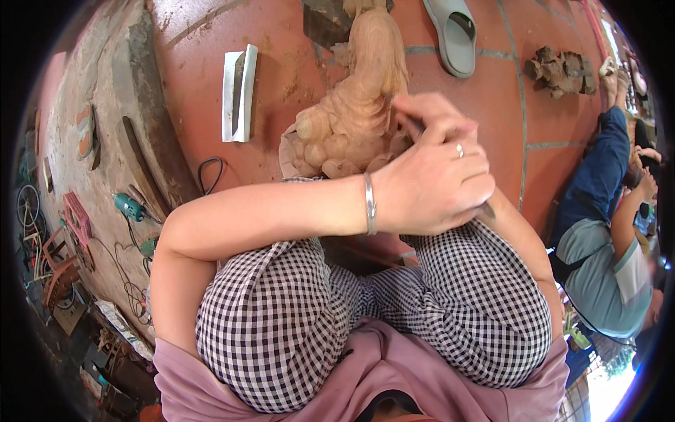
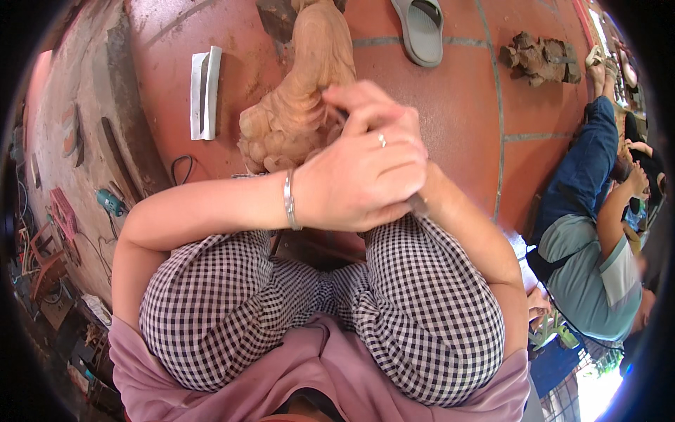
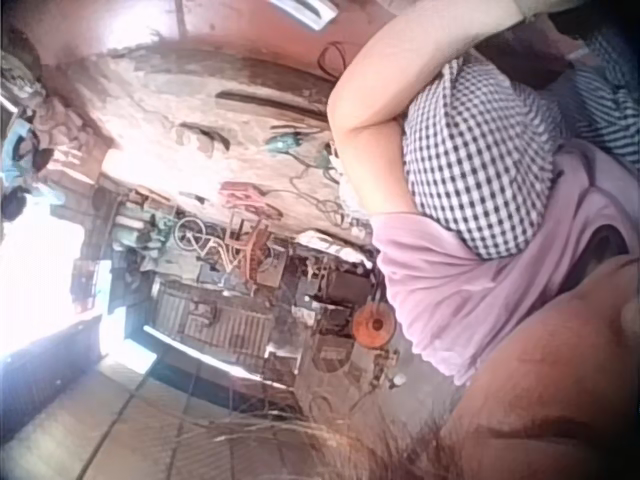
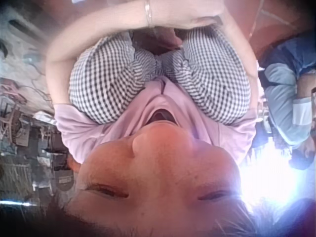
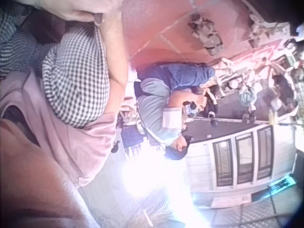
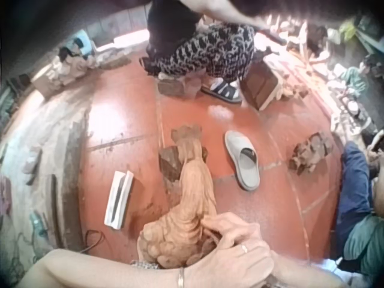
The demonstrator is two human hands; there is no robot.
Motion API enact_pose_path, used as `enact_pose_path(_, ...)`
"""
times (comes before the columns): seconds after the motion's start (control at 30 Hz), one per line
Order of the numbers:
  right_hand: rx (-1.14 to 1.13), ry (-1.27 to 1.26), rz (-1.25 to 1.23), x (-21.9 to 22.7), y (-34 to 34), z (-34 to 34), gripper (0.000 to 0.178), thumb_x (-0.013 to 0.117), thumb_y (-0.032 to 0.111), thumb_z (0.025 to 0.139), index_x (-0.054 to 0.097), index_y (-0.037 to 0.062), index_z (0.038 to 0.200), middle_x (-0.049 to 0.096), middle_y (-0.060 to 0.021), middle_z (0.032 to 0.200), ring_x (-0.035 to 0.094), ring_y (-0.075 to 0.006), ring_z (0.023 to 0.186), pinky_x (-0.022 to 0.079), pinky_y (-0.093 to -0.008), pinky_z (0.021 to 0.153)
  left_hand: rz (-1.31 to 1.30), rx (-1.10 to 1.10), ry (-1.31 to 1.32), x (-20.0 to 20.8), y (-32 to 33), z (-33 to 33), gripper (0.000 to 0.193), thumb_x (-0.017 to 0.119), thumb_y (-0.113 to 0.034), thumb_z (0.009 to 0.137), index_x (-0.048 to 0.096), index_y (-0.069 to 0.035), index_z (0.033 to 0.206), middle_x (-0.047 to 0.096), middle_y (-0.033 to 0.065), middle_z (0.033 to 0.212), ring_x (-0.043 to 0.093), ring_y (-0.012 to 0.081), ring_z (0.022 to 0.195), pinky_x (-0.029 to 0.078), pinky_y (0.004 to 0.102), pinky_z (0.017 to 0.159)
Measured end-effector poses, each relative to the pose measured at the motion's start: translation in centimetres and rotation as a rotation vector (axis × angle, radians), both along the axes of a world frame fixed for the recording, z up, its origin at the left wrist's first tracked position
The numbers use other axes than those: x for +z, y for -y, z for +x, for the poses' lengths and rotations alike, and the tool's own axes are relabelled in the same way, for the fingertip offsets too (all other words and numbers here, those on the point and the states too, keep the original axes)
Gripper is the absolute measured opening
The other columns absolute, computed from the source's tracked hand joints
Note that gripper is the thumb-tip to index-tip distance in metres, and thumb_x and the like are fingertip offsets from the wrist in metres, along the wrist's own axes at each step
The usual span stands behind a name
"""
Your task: The person sits on the floor and carves a wooden figurine using a chisel and mallet. They repeatedly strike the chisel to shape the wood and occasionally rotate the object to access different sides.
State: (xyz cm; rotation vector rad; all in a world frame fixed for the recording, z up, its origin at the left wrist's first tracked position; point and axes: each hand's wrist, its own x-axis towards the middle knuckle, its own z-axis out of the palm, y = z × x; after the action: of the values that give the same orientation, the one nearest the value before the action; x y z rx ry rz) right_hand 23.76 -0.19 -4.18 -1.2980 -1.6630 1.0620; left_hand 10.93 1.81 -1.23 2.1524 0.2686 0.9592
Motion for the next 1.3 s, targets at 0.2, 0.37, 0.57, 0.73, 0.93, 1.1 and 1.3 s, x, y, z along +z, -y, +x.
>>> enact_pose_path(0.2,-0.009,0.011,-0.007,-0.5,0.2,0.0,0.052,0.060,0.030,0.085,0.060,-0.0050,0.123,0.059,-0.0187,0.126,0.058,-0.0304,0.118,0.048,-0.0379,0.101,0.037,-0.035,0.006,-0.3,0.2,-0.8,0.031,0.076,-0.015,0.064,0.059,-0.006,0.089,0.063,0.0074,0.098,0.061,0.0252,0.101,0.034,0.0513,0.104)
enact_pose_path(0.37,-0.038,-0.032,0.014,-0.5,-0.5,-0.2,0.051,0.060,0.029,0.085,0.060,-0.0048,0.123,0.059,-0.0179,0.125,0.057,-0.0294,0.118,0.047,-0.0381,0.102,0.041,-0.045,0.009,-0.4,-0.8,-0.1,0.032,0.076,-0.016,0.063,0.059,-0.006,0.089,0.063,0.0074,0.101,0.060,0.0249,0.102,0.035,0.0512,0.104)
enact_pose_path(0.57,-0.023,-0.014,-0.015,-0.5,0.2,0.0,0.050,0.061,0.029,0.086,0.059,-0.0045,0.123,0.059,-0.0169,0.125,0.057,-0.0283,0.119,0.047,-0.0384,0.102,0.020,-0.033,0.006,-0.4,-0.2,-0.2,0.034,0.076,-0.015,0.064,0.060,-0.004,0.091,0.062,0.0075,0.099,0.060,0.0258,0.102,0.035,0.0498,0.104)
enact_pose_path(0.73,-0.035,-0.027,-0.018,-0.9,0.3,-0.1,0.049,0.062,0.028,0.086,0.059,-0.0043,0.122,0.059,-0.0160,0.125,0.057,-0.0274,0.119,0.046,-0.0386,0.102,0.039,-0.058,-0.001,-0.7,-0.4,-0.4,0.034,0.077,-0.015,0.065,0.059,-0.005,0.092,0.061,0.0078,0.097,0.060,0.0264,0.100,0.035,0.0503,0.105)
enact_pose_path(0.93,-0.073,-0.064,-0.013,-0.6,-0.5,-0.1,0.048,0.063,0.028,0.087,0.059,-0.0041,0.122,0.059,-0.0150,0.124,0.056,-0.0263,0.119,0.046,-0.0389,0.103,0.033,-0.069,0.036,-0.4,-1.3,0.2,0.031,0.077,-0.016,0.066,0.058,-0.005,0.088,0.062,0.0086,0.098,0.059,0.0273,0.099,0.035,0.0519,0.105)
enact_pose_path(1.1,-0.051,-0.062,-0.034,-1.1,0.3,0.0,0.047,0.064,0.027,0.087,0.059,-0.0039,0.122,0.059,-0.0141,0.124,0.056,-0.0254,0.119,0.045,-0.0391,0.103,0.034,-0.024,0.055,-0.2,-0.2,0.0,0.030,0.076,-0.013,0.064,0.058,-0.005,0.087,0.062,0.0081,0.096,0.060,0.0265,0.100,0.036,0.0509,0.106)
enact_pose_path(1.3,-0.076,-0.116,-0.050,-1.3,0.1,0.0,0.046,0.065,0.027,0.088,0.059,-0.0036,0.122,0.059,-0.0131,0.124,0.056,-0.0243,0.119,0.045,-0.0394,0.104,0.048,-0.031,0.056,-1.0,-0.6,0.1,0.032,0.075,-0.012,0.063,0.059,-0.004,0.090,0.062,0.0091,0.098,0.060,0.0270,0.100,0.037,0.0498,0.105)
